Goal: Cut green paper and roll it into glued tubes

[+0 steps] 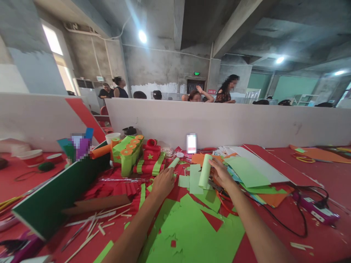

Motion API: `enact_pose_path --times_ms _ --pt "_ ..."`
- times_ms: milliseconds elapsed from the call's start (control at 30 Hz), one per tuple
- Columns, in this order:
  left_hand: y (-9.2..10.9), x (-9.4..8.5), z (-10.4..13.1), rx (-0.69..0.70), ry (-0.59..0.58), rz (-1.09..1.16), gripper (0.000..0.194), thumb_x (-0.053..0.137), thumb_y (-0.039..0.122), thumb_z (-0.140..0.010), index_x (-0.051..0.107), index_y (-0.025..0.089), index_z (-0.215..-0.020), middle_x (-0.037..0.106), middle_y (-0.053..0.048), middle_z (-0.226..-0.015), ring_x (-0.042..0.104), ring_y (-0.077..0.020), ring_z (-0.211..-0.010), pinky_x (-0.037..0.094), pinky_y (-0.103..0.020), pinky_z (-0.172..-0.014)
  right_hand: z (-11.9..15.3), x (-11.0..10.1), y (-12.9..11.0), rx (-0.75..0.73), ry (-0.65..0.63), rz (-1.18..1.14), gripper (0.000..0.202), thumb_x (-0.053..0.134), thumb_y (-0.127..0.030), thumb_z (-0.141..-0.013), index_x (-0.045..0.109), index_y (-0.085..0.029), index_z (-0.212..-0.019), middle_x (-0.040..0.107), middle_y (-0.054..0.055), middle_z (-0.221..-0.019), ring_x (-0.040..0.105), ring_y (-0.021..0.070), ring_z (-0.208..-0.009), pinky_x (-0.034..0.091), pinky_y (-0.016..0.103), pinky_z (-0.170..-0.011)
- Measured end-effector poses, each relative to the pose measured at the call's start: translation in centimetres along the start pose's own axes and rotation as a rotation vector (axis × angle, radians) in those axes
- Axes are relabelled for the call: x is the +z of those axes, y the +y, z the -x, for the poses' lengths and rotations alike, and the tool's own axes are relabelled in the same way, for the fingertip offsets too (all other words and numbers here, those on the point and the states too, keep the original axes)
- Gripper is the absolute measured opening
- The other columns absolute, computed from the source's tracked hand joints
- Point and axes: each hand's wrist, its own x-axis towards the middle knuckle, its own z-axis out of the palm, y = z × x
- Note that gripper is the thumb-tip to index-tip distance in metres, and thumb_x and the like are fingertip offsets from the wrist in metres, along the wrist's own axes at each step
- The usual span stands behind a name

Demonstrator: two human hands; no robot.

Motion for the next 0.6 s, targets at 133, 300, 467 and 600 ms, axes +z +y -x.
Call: enact_pose_path --times_ms 133,300,467,600 --pt "0.7 -0.3 0.1 -0.081 -0.057 -0.208 0.040 0.045 0.023 -0.090 0.051 0.022 -0.129 0.056 -0.013 -0.129 0.062 -0.0273 -0.102 0.048 -0.034 -0.079 -0.1 -0.2 0.1 -0.007 0.016 0.000 0.034 0.078 -0.039 -0.073 0.063 -0.024 -0.100 0.071 -0.002 -0.078 0.067 0.0159 -0.068 0.053 0.024 -0.058" --pt "1.1 -1.1 0.1 -0.126 -0.137 -0.263 0.045 0.044 0.028 -0.092 0.044 0.023 -0.136 0.054 -0.015 -0.133 0.066 -0.0294 -0.094 0.050 -0.038 -0.072 -0.2 -0.3 0.3 0.007 0.033 0.009 0.038 0.078 -0.039 -0.073 0.063 -0.025 -0.105 0.072 -0.001 -0.080 0.068 0.0163 -0.065 0.054 0.023 -0.053" --pt "0.9 -0.9 0.2 -0.050 -0.138 -0.265 0.038 0.040 0.033 -0.096 0.050 0.021 -0.130 0.059 -0.015 -0.119 0.066 -0.0293 -0.093 0.050 -0.038 -0.071 0.3 0.1 -0.2 0.041 0.055 0.021 0.035 0.071 -0.042 -0.080 0.060 -0.027 -0.110 0.073 0.001 -0.082 0.071 0.0179 -0.066 0.055 0.023 -0.049" --pt "0.7 -0.5 0.4 0.018 -0.119 -0.230 0.036 0.041 0.036 -0.096 0.057 0.021 -0.124 0.058 -0.018 -0.117 0.063 -0.0324 -0.102 0.050 -0.039 -0.074 0.6 0.3 -0.6 0.076 0.050 0.039 0.029 0.065 -0.043 -0.085 0.059 -0.026 -0.109 0.074 0.003 -0.087 0.070 0.0162 -0.063 0.054 0.022 -0.047"
